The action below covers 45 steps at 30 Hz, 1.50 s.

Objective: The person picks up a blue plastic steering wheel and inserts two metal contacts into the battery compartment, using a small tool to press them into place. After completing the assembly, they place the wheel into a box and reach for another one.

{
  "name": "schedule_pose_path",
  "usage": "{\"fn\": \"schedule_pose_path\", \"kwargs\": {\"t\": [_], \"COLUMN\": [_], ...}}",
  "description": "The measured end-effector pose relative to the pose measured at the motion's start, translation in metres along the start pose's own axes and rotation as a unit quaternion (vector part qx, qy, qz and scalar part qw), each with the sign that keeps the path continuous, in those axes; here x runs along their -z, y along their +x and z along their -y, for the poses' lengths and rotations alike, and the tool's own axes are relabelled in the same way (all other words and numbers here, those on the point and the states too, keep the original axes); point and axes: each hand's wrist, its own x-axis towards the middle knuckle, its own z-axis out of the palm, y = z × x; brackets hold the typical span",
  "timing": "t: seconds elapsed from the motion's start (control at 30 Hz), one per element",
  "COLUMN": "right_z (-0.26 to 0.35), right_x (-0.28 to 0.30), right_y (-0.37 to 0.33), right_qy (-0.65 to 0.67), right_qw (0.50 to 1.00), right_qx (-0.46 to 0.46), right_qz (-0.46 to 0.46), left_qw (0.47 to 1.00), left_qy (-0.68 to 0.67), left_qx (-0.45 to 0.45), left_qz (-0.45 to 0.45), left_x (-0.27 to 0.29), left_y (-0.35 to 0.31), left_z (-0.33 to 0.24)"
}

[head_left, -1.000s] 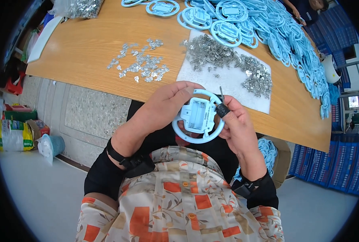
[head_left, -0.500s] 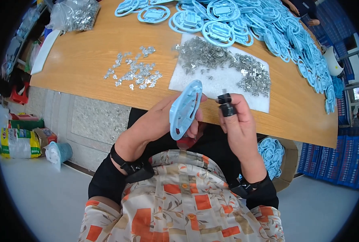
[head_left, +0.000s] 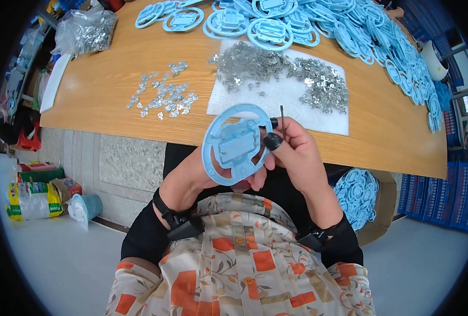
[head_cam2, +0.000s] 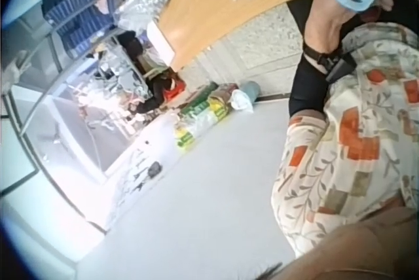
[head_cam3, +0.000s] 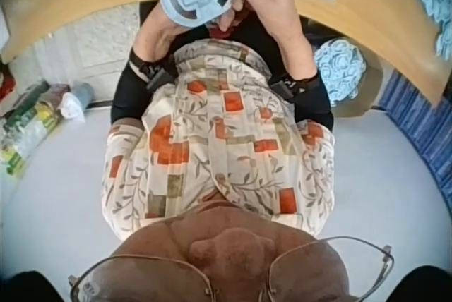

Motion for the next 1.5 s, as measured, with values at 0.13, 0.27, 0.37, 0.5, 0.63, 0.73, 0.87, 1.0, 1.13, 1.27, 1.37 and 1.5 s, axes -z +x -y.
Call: {"fn": "schedule_pose_path", "kwargs": {"t": [0.13,0.27,0.37,0.5,0.63,0.73,0.87,1.0,1.13,1.27,1.37,1.5], "right_z": [0.003,0.006,0.02,0.016,0.014,0.003,-0.068,-0.109,-0.107,-0.066,-0.047,-0.03], "right_x": [0.011,0.013,0.017,0.049,0.135,0.213,0.312,0.318,0.247,0.183,0.165,0.14], "right_y": [-0.008,-0.016,-0.028,-0.066,-0.154,-0.238,-0.316,-0.291,-0.225,-0.197,-0.189,-0.173], "right_qy": [0.066,0.003,-0.015,-0.026,-0.087,-0.132,-0.191,-0.173,-0.245,-0.236,-0.266,-0.209], "right_qw": [0.998,1.0,1.0,0.991,0.959,0.915,0.812,0.805,0.833,0.87,0.879,0.907], "right_qx": [-0.003,0.023,0.002,-0.019,0.006,-0.055,0.019,-0.005,0.042,0.026,0.04,0.063], "right_qz": [0.017,-0.012,-0.008,-0.127,-0.269,-0.378,-0.551,-0.567,-0.494,-0.432,-0.393,-0.36], "left_qw": [0.994,0.987,0.979,0.96,0.928,0.895,0.752,0.588,0.47,0.45,0.481,0.548], "left_qy": [-0.089,-0.078,-0.067,0.135,0.293,0.406,0.657,0.79,0.869,0.88,0.864,0.818], "left_qx": [0.033,0.082,0.135,0.221,0.229,0.179,0.026,-0.097,-0.041,-0.01,-0.031,-0.051], "left_qz": [0.062,0.111,0.138,0.105,0.041,0.042,-0.048,-0.141,-0.149,-0.153,-0.144,-0.168], "left_x": [0.009,0.012,0.002,-0.024,-0.05,-0.047,-0.02,0.031,0.01,0.014,0.022,0.03], "left_y": [0.005,0.01,0.011,0.02,0.02,0.037,0.096,0.17,0.21,0.232,0.238,0.241], "left_z": [0.012,0.017,0.019,0.009,-0.032,-0.076,-0.121,-0.13,-0.119,-0.121,-0.127,-0.141]}}
